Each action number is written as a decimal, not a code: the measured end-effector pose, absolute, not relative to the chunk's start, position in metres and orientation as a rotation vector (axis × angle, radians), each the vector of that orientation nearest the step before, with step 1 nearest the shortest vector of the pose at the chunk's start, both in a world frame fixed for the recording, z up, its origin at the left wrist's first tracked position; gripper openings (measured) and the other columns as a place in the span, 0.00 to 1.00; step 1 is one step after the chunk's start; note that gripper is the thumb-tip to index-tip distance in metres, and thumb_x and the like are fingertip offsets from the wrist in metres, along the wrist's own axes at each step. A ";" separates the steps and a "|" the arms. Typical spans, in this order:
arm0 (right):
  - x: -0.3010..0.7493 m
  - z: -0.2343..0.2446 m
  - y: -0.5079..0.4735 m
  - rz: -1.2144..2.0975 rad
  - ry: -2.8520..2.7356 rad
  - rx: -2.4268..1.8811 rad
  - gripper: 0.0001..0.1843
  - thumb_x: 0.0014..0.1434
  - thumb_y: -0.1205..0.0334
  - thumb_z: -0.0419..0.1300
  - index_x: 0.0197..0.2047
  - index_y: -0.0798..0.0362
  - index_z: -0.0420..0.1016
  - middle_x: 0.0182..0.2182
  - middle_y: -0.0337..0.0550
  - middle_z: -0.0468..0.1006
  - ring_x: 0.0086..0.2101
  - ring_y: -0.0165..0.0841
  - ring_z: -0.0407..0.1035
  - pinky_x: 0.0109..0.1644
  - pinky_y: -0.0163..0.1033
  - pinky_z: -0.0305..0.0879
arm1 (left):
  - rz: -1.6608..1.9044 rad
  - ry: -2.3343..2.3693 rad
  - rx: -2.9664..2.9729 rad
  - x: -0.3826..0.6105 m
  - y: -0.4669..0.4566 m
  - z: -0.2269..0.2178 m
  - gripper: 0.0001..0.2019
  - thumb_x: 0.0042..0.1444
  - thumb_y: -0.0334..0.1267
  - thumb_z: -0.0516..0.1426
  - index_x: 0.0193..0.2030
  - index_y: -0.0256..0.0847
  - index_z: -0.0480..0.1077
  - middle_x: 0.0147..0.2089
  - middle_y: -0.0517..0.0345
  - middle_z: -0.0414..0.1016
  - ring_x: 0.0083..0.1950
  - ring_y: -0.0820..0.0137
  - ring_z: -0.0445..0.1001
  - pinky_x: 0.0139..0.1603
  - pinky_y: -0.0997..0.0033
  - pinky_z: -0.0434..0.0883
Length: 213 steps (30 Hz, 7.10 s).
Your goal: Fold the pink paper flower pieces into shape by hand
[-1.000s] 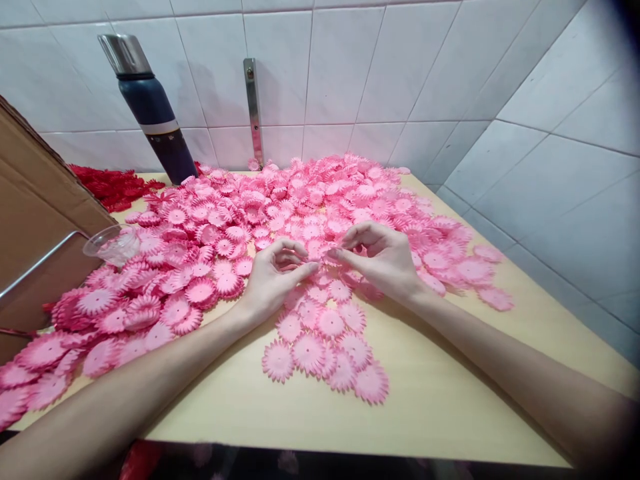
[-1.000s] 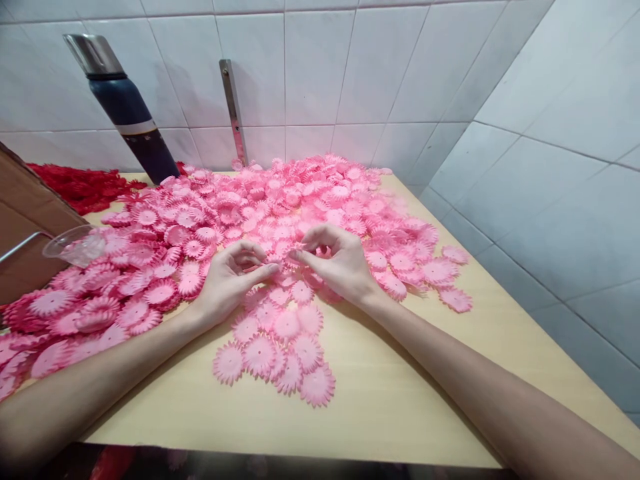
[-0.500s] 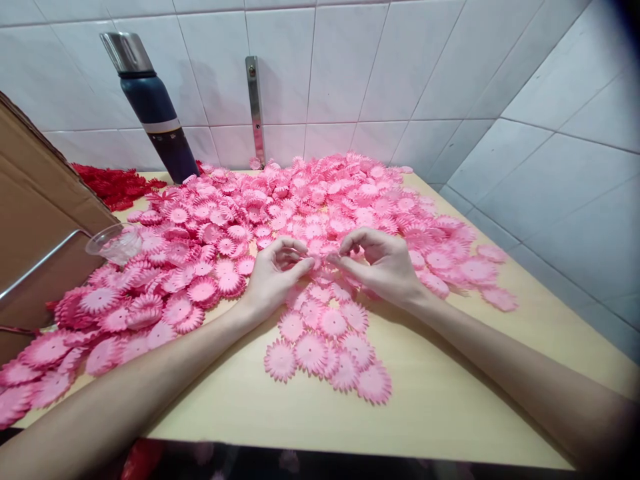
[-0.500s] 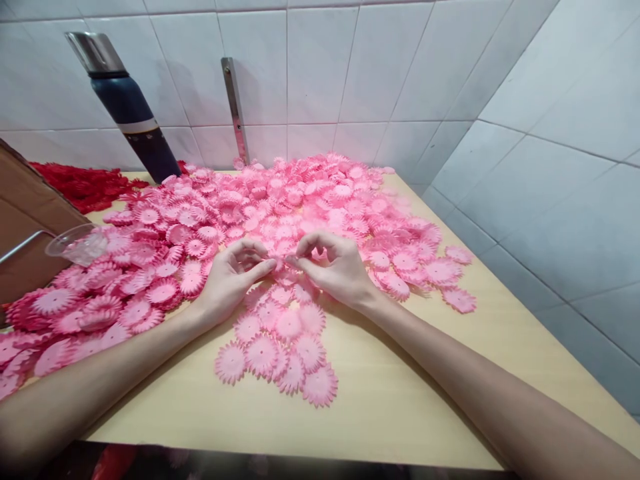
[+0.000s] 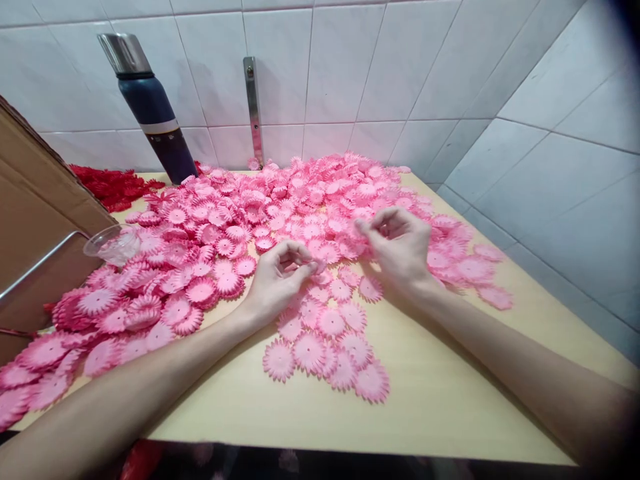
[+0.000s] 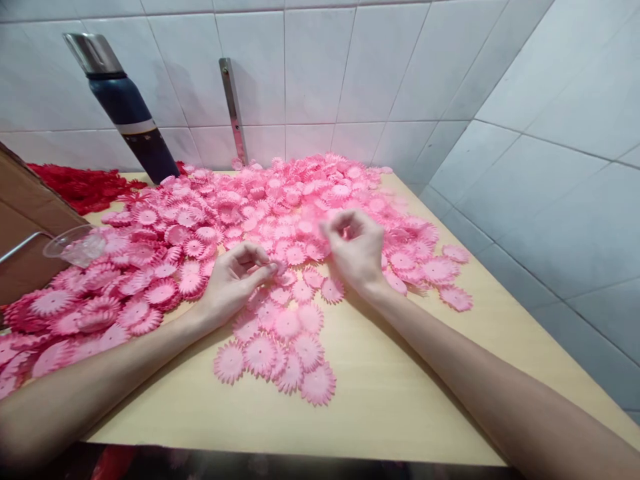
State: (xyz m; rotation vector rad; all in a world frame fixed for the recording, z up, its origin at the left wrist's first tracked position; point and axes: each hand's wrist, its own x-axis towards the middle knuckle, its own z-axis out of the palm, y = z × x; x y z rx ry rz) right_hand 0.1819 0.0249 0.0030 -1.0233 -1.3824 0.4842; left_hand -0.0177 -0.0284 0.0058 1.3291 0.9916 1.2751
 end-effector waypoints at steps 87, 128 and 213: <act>0.166 0.010 -0.005 0.833 -1.754 -0.844 0.03 0.53 0.63 0.65 0.30 0.52 0.75 0.30 0.45 0.80 0.32 0.36 0.74 0.36 0.44 0.72 | 1.255 1.101 1.297 -0.021 -0.024 0.006 0.11 0.47 0.39 0.66 0.31 0.37 0.69 0.32 0.59 0.71 0.33 0.73 0.71 0.34 0.72 0.71; 0.164 0.000 0.001 0.162 -2.012 -0.651 0.05 0.52 0.63 0.69 0.31 0.51 0.76 0.25 0.41 0.79 0.31 0.36 0.68 0.37 0.44 0.64 | 1.230 1.024 1.346 -0.017 -0.027 0.009 0.11 0.52 0.41 0.64 0.39 0.38 0.72 0.40 0.56 0.75 0.39 0.73 0.74 0.41 0.73 0.73; 0.167 -0.002 -0.001 0.508 -2.075 -0.661 0.06 0.60 0.69 0.58 0.38 0.52 0.77 0.30 0.43 0.78 0.30 0.30 0.71 0.34 0.37 0.68 | 1.165 0.900 1.381 -0.024 -0.025 0.004 0.08 0.51 0.36 0.65 0.39 0.40 0.76 0.41 0.57 0.78 0.42 0.72 0.75 0.45 0.73 0.72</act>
